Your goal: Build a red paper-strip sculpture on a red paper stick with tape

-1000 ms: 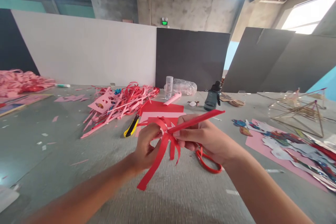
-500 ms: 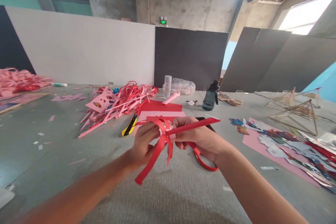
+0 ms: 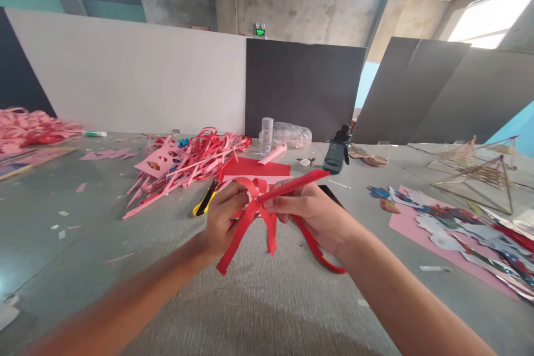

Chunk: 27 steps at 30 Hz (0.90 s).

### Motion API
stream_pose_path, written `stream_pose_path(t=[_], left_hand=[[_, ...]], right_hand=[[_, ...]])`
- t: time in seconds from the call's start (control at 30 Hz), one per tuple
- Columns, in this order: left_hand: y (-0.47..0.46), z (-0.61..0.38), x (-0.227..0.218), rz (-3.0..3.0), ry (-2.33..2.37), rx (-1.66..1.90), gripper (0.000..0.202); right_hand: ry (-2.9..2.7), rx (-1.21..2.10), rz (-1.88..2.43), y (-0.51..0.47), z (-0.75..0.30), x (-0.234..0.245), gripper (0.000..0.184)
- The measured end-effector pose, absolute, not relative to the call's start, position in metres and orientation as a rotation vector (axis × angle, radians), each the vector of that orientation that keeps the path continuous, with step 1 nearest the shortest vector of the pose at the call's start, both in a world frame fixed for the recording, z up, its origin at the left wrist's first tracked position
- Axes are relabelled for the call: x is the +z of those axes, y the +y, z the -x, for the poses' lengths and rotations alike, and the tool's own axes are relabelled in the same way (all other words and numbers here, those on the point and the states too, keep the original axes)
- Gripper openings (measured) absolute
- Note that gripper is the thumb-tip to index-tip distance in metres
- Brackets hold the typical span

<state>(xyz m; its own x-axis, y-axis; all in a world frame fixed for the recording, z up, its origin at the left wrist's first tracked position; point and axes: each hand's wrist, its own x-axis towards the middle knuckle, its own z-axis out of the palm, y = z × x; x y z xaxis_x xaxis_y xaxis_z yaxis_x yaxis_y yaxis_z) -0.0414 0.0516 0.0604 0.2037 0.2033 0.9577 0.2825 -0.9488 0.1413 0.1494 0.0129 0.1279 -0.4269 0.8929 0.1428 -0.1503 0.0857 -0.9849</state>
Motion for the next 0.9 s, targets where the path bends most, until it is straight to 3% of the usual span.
stream_pose_path(t=[0.23, 0.47, 0.9], left_hand=[[0.050, 0.039, 0.060, 2.408, -0.460, -1.934, 0.021], [0.053, 0.039, 0.058, 2.430, -0.494, -1.992, 0.018], [0.061, 0.045, 0.040, 2.253, -0.841, -2.288, 0.038]], right_hand=[[-1.533, 1.637, 0.702, 0.016, -0.157, 0.132, 0.020], [-1.554, 1.435, 0.776, 0.013, -0.151, 0.130, 0.020], [-1.943, 1.563, 0.855, 0.008, -0.172, 0.146, 0.026]])
